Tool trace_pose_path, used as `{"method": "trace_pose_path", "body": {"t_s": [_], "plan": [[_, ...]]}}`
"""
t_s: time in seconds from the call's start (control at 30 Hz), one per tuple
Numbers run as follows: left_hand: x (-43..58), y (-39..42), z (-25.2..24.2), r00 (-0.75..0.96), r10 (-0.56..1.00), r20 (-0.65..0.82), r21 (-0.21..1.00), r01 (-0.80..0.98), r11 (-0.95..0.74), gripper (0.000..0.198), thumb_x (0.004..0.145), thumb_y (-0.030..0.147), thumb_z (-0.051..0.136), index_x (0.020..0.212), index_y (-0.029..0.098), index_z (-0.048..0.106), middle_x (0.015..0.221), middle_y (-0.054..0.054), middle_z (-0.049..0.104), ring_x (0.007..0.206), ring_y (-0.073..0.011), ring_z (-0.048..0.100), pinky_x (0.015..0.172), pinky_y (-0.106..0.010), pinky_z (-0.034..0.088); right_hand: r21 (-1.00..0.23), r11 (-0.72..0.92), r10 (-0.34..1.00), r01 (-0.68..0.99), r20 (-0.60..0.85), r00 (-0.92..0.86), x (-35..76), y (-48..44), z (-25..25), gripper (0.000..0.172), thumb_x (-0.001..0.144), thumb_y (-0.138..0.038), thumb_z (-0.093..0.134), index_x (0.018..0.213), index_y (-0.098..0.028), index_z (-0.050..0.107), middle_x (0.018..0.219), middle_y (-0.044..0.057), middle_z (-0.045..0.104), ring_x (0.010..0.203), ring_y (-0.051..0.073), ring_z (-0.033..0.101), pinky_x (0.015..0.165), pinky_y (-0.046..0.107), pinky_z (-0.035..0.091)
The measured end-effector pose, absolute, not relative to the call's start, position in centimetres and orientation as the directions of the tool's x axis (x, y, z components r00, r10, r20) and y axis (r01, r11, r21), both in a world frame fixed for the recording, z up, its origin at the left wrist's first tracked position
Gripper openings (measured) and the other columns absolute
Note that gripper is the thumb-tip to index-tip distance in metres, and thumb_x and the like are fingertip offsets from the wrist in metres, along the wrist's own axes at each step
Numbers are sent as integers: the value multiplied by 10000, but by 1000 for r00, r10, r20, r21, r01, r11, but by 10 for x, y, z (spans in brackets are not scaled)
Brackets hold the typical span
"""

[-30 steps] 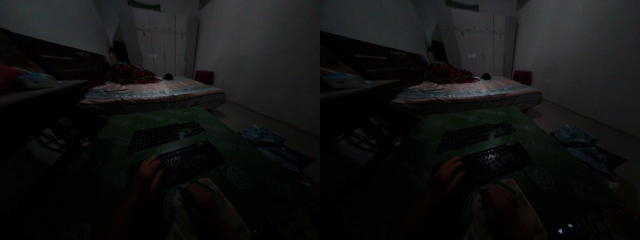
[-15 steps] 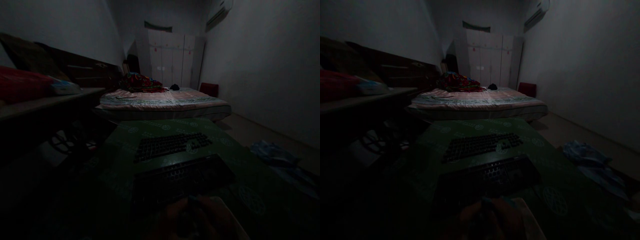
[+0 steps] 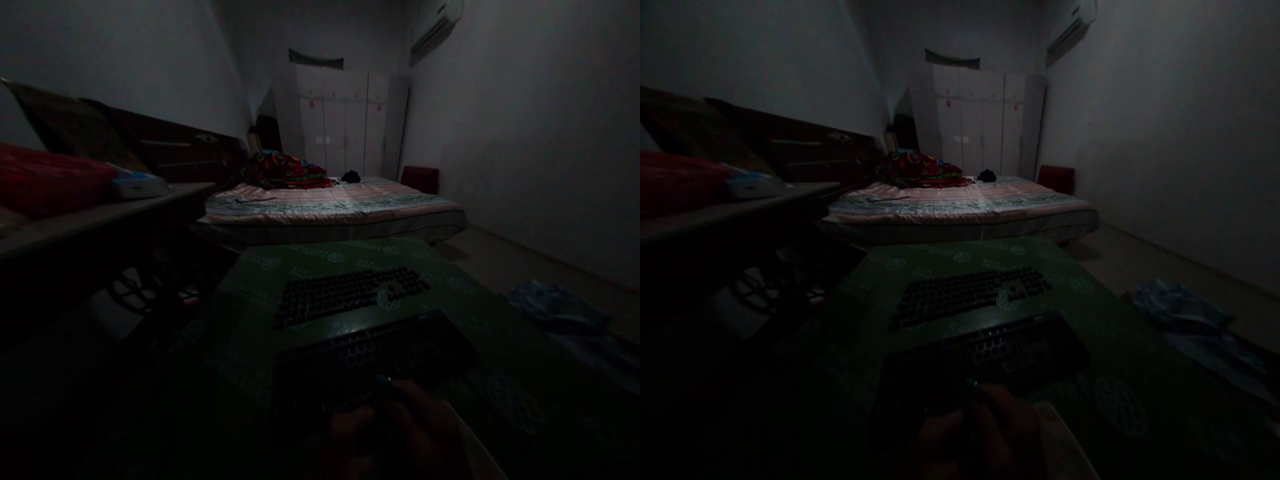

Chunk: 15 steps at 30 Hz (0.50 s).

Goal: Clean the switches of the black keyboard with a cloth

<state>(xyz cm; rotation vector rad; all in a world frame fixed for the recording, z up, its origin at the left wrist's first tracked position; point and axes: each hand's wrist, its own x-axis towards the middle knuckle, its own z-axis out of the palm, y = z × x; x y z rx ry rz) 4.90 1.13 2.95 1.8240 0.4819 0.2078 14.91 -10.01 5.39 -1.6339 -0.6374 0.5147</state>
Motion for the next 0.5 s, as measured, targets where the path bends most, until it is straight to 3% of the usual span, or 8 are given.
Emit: {"method": "trace_pose_path", "body": {"t_s": [0.07,0.1,0.2,0.23,0.4,0.5], "plan": [[47,13,27,916,383,-116,950,214,-226,374,748,466,580,991,195,666,891,-32,687,828,-197,625,738,-285,519,-996,-79,701,29,-35,712,157,-95,60,348,696,-498,642,842,-192,722,783,67,699,668,194,636,572,256,520],[46,15,25,932,348,-100,951,193,-243,407,738,462,594,1035,190,652,915,-39,688,845,-200,627,746,-289,519,-998,-32,648,-56,-63,759,162,-93,64,363,674,-511,660,789,-170,710,703,52,681,610,173,617,533,241,503],[51,19,15,974,220,52,912,43,-407,499,682,439,658,1135,234,609,1023,-48,678,916,-213,624,795,-305,512,-955,124,557,-268,-157,816,182,-94,75,380,604,-507,725,738,-155,673,620,21,646,547,145,591,497,230,483],[54,20,11,980,172,99,885,-7,-465,433,720,430,621,1116,256,621,1028,-44,679,916,-206,627,805,-305,511,-935,168,535,-313,-180,825,189,-97,76,375,591,-495,741,744,-161,666,629,19,650,549,143,594,503,234,486],[69,11,-1,979,131,157,824,-57,-563,329,834,369,469,1123,304,612,1013,-48,684,909,-190,633,755,-296,530,-891,185,548,-414,-256,796,213,-122,57,373,558,-462,766,787,-186,662,630,21,657,573,180,620,516,286,502],[71,10,-7,962,118,248,695,-91,-713,334,858,297,426,1149,328,586,960,-41,691,873,-191,636,713,-309,536,-903,150,565,-402,-255,784,215,-135,40,361,553,-465,760,769,-189,671,653,41,672,627,222,643,557,329,517]]}}
